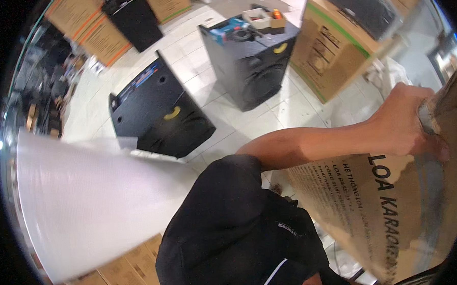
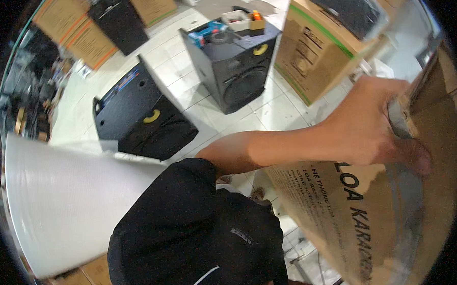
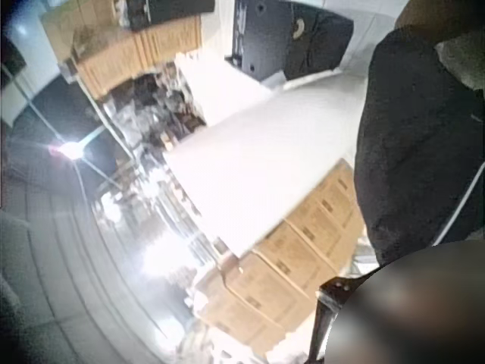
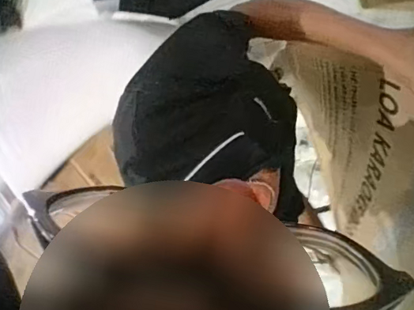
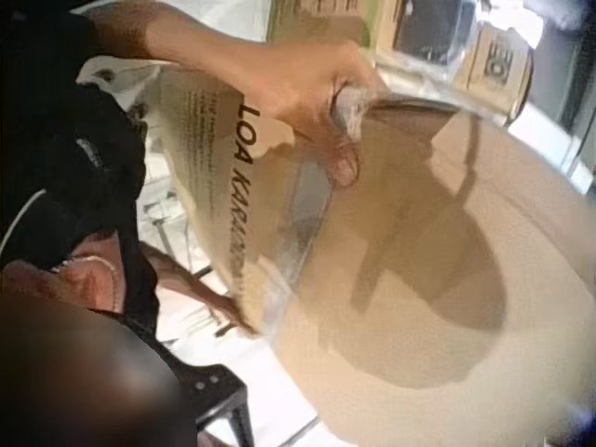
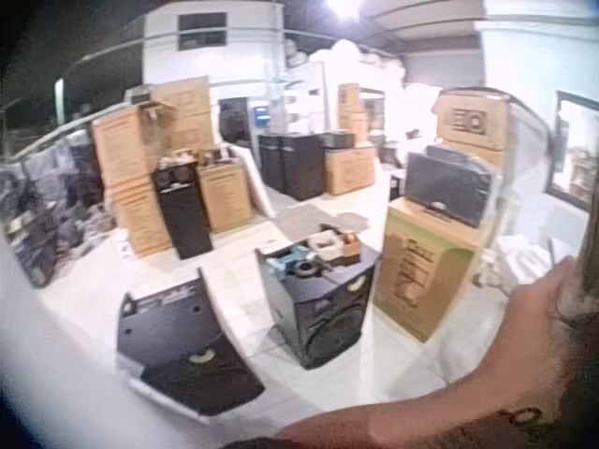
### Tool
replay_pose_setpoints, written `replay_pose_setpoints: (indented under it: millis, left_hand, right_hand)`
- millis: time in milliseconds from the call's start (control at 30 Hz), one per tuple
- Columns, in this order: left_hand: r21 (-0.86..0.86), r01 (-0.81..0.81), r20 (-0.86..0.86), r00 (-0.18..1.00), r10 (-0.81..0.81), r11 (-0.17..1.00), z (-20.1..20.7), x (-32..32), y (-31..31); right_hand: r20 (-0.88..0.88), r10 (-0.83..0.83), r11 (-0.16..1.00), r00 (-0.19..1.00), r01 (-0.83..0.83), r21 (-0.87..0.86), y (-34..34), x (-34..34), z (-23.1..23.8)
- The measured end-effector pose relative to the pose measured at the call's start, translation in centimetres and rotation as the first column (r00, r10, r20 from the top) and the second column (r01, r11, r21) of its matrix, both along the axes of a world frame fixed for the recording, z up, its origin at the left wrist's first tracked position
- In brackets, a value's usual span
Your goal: The person uses a cordless drill to fasten screws into the back panel of a large speaker. They then apply a strip of black foam tape along the front edge of the speaker and trim the excess with a utility knife.
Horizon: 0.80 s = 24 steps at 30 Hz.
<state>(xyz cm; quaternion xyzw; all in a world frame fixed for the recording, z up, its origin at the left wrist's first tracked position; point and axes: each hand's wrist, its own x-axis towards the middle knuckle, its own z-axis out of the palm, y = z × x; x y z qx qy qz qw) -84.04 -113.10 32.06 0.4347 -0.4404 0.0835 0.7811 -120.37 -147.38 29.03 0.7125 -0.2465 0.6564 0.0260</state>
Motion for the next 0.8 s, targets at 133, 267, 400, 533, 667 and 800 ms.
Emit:
replay_pose_setpoints:
  millis: [133, 267, 400, 533, 667, 800]
  left_hand:
    - [0.059, -0.199, -0.193, 0.959, 0.207, 0.978, -5.9, -0.6, -1.2]
    - [0.203, -0.059, -0.518, 0.841, 0.159, 0.977, -14.7, 0.2, 2.1]
    - [0.154, -0.454, -0.314, 0.820, 0.479, 0.878, -10.7, 4.3, 5.4]
    - [-0.109, -0.634, -0.253, 0.763, 0.595, 0.766, 2.6, 7.4, 13.0]
    - [-0.018, -0.525, -0.192, 0.837, 0.513, 0.851, 10.8, 8.7, 23.8]
    - [-0.068, -0.423, 0.076, 0.901, 0.427, 0.904, 15.4, 12.0, 33.8]
  right_hand:
    - [-0.053, 0.160, 0.950, 0.986, -0.139, 0.281, 1.7, 0.3, -12.7]
    - [-0.036, 0.213, 0.913, 0.976, -0.185, 0.363, 2.8, 0.6, -14.8]
    - [-0.003, 0.220, 0.923, 0.975, -0.207, 0.323, 1.9, 0.3, -10.8]
    - [-0.005, 0.266, 0.936, 0.964, -0.257, 0.242, 3.3, 0.8, -6.0]
    - [0.001, 0.386, 0.886, 0.923, -0.371, 0.278, 8.7, 3.5, -5.4]
    - [0.006, 0.550, 0.765, 0.835, -0.506, 0.398, 16.5, 8.2, -8.6]
